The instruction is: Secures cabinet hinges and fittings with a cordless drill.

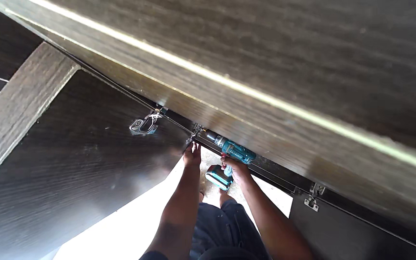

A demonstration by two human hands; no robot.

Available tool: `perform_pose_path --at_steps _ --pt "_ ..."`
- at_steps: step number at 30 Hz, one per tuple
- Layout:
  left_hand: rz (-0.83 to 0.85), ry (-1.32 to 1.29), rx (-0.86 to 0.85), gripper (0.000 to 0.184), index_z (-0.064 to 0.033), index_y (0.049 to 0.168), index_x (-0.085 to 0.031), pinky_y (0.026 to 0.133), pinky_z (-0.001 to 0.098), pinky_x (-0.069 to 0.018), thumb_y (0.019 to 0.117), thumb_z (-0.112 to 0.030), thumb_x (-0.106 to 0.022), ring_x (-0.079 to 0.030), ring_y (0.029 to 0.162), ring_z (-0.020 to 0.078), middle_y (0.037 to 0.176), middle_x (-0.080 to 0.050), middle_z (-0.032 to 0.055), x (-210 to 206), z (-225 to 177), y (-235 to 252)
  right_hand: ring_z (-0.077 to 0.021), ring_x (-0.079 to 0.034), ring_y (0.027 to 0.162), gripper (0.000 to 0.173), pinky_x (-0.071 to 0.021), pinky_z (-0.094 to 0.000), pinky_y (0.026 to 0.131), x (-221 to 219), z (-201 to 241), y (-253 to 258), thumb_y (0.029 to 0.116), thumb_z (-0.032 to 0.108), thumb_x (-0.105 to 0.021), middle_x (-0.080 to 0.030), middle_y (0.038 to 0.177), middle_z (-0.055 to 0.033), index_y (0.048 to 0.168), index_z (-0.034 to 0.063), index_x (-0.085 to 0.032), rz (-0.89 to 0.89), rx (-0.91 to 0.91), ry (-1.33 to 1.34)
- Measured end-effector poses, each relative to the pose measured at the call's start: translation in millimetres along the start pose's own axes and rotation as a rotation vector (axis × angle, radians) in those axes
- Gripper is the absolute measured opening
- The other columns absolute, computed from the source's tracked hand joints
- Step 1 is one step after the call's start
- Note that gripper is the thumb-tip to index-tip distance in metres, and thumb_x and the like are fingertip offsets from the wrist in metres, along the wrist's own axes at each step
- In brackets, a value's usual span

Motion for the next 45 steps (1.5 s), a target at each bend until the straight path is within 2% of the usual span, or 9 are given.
perform_pose_path --at_steps 8,12,17,23,29,36,42,45 --pt "-0.003 -0.011 0.003 0.049 -0.0005 0.147 -0.039 0.109 0.051 -0.048 0.0993 0.005 -0.049 -0.05 0.136 0.0364 0.151 -0.045 0.0192 5 1 7 -0.0114 -0.061 0.056 0.02 -0.0581 -0.0276 0.058 0 -2 3 0.0853 -0.002 -0.067 -0.065 0.069 -0.0038 0.105 -0.0048 -0.066 0.006 -0.007 0.02" --pt "-0.002 0.003 0.015 0.05 -0.001 0.149 -0.037 0.111 0.0507 -0.0465 0.1003 0.004 -0.049 -0.047 0.139 0.0361 0.153 -0.043 0.0188 1 0 3 -0.0117 -0.061 0.057 0.022 -0.0584 -0.0291 0.06 4 -13 8 0.0869 0.003 -0.068 -0.063 0.068 -0.0022 0.108 -0.0042 -0.066 0.022 -0.051 0.018" --pt "0.003 0.006 0.012 0.05 -0.0016 0.148 -0.039 0.11 0.0515 -0.0477 0.0991 0.005 -0.052 -0.049 0.138 0.0367 0.152 -0.045 0.0185 6 2 10 -0.0135 -0.062 0.057 0.022 -0.0588 -0.0304 0.059 7 -20 12 0.0852 0.004 -0.07 -0.063 0.068 -0.0036 0.105 -0.0037 -0.066 0.033 -0.043 0.044" --pt "0.008 0.027 0.006 0.05 -0.0021 0.148 -0.04 0.109 0.0511 -0.0479 0.0998 0.004 -0.052 -0.05 0.136 0.0357 0.152 -0.045 0.0182 4 1 11 -0.012 -0.06 0.054 0.011 -0.0574 -0.0293 0.057 0 -13 11 0.086 0.003 -0.066 -0.061 0.063 -0.0014 0.096 -0.0009 -0.066 0.016 -0.07 0.038" --pt "0.006 0.091 0.004 0.045 0.0004 0.146 -0.039 0.107 0.0486 -0.0486 0.1024 0.002 -0.049 -0.051 0.134 0.0334 0.151 -0.045 0.0184 -3 -3 -4 -0.0113 -0.059 0.052 0.01 -0.0573 -0.0286 0.056 -3 -9 10 0.0859 0.002 -0.065 -0.06 0.061 -0.0001 0.096 -0.0007 -0.065 0.006 -0.062 0.022" --pt "-0.008 0.064 -0.007 0.046 0.0018 0.142 -0.044 0.106 0.0467 -0.0501 0.098 0.005 -0.055 -0.054 0.131 0.0309 0.146 -0.05 0.0185 6 4 5 -0.0129 -0.059 0.053 0.013 -0.0575 -0.0307 0.057 2 -18 16 0.0848 0.006 -0.068 -0.06 0.062 -0.0015 0.096 -0.0013 -0.065 0.009 -0.062 0.025" --pt "-0.059 0.144 -0.015 0.046 -0.0007 0.144 -0.044 0.108 0.0463 -0.0479 0.0993 0.002 -0.055 -0.052 0.134 0.0289 0.149 -0.049 0.0158 6 5 -2 -0.0138 -0.06 0.054 0.013 -0.058 -0.0318 0.058 5 -24 24 0.0862 0.006 -0.068 -0.06 0.063 -0.0026 0.097 -0.001 -0.065 0.019 -0.058 0.031" --pt "-0.046 0.235 -0.002 0.046 -0.0017 0.146 -0.043 0.112 0.0504 -0.0406 0.1016 -0.002 -0.053 -0.044 0.141 0.0281 0.156 -0.044 0.0127 8 11 2 -0.0137 -0.06 0.054 0.012 -0.0581 -0.0315 0.058 1 -20 28 0.0875 0.005 -0.066 -0.06 0.063 -0.0023 0.098 -0.0013 -0.065 0.01 -0.075 0.033"
Point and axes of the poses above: each hand's wrist, its own y-axis towards the middle knuckle, its own x-axis out of the back of the hand, z = x × y, the point moved 10 cm from there along y, towards the middle knuckle
